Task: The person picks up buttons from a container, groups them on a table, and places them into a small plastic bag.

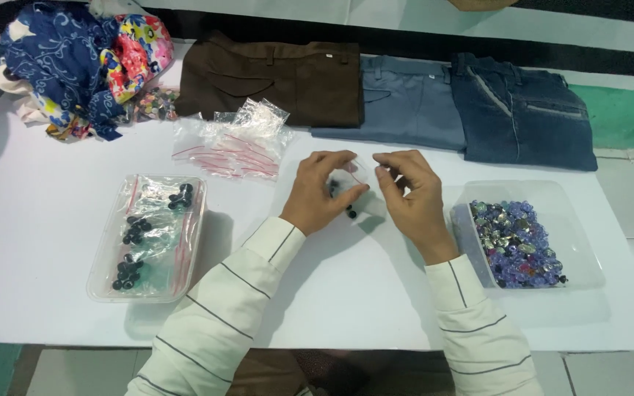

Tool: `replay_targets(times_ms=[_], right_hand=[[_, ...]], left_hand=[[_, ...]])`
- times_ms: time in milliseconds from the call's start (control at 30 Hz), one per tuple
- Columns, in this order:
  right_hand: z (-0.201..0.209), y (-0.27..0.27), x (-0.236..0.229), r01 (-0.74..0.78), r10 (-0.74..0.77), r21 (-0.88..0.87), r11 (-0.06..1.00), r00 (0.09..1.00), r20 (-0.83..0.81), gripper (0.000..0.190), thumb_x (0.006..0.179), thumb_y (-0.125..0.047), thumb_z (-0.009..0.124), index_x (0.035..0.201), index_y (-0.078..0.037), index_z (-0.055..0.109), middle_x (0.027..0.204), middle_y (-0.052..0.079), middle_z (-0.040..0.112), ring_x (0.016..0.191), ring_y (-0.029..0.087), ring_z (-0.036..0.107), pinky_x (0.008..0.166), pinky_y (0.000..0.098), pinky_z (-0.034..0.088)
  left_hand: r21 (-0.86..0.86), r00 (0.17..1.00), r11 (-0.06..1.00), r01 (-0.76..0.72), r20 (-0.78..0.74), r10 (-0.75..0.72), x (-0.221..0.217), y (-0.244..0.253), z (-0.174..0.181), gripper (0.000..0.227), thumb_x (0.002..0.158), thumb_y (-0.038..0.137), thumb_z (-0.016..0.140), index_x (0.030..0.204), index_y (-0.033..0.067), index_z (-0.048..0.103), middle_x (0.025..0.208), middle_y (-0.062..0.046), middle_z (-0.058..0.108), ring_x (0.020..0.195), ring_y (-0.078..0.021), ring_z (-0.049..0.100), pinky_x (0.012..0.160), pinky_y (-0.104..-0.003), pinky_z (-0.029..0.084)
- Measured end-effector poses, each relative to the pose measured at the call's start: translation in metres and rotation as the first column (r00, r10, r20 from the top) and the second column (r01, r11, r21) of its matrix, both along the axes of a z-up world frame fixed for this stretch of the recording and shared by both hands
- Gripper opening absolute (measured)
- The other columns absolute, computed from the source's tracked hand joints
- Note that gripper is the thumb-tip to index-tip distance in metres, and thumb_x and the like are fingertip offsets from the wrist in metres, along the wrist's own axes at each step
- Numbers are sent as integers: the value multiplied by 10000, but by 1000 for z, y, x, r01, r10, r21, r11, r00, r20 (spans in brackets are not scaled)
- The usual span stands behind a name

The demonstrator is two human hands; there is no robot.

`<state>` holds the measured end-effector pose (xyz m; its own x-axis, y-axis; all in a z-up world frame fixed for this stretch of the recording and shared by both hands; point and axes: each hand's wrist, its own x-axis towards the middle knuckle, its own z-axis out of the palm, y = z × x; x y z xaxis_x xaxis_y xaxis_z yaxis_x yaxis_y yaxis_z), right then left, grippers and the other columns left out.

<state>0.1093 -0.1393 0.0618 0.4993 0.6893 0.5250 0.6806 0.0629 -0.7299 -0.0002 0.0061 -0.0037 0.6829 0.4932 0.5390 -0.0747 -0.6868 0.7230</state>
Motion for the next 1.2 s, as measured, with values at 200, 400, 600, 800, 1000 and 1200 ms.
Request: replay_targets(times_ms=[200,400,600,800,1000,1200], right_hand=[[-9,2,-4,-178,148,-391,903,983,-108,262,865,-131,736,1098,-10,737,912,211,705,788,303,685,646,384,531],[3,7,-16,-98,135,-653,751,991,5,188,859,-69,659,1010,-40,768,931,182,735,843,311,720,700,363,552],[-17,6,0,-17,19,-456,890,1000,0,206,871,-33,665,1062,-39,740,916,157,709,823,301,720,689,360,570],[-14,-2,5,63,-63,24,998,998,5,90,971,-94,701,1052,-64,728,890,47,669,716,134,629,595,228,490],[-7,2,-8,8,-8,-17,1000,1000,-4,136,968,-93,694,1089,-47,735,934,105,689,754,167,637,585,257,476],[-11,0,-4,-21,18,-175,984,1000,-16,192,886,-165,786,1016,-41,718,1096,193,628,909,311,650,665,367,506]], left_hand=[[27,996,996,-83,21,83,-7,18,1,496,873,396,795,1283,178,621,1082,-21,738,1096,-216,644,1043,-411,430],[5,998,998,-68,7,68,-2,13,-5,508,865,421,790,1283,184,623,1072,-15,732,1106,-209,640,1053,-399,428],[5,997,999,-43,-65,43,-4,13,-1,521,862,416,794,1291,175,623,1079,-36,733,1124,-233,637,1069,-408,415],[14,999,1000,20,-37,-20,-1,-1,1,498,853,367,794,1278,169,625,1049,-40,741,1120,-236,645,1071,-430,418],[13,997,998,58,-60,-57,-2,-11,4,516,862,391,786,1302,184,613,1067,-49,739,1149,-228,626,1104,-443,394],[18,991,998,63,-119,-61,3,-2,-11,563,852,440,789,1324,198,601,1066,-31,735,1165,-206,614,1121,-443,369]])
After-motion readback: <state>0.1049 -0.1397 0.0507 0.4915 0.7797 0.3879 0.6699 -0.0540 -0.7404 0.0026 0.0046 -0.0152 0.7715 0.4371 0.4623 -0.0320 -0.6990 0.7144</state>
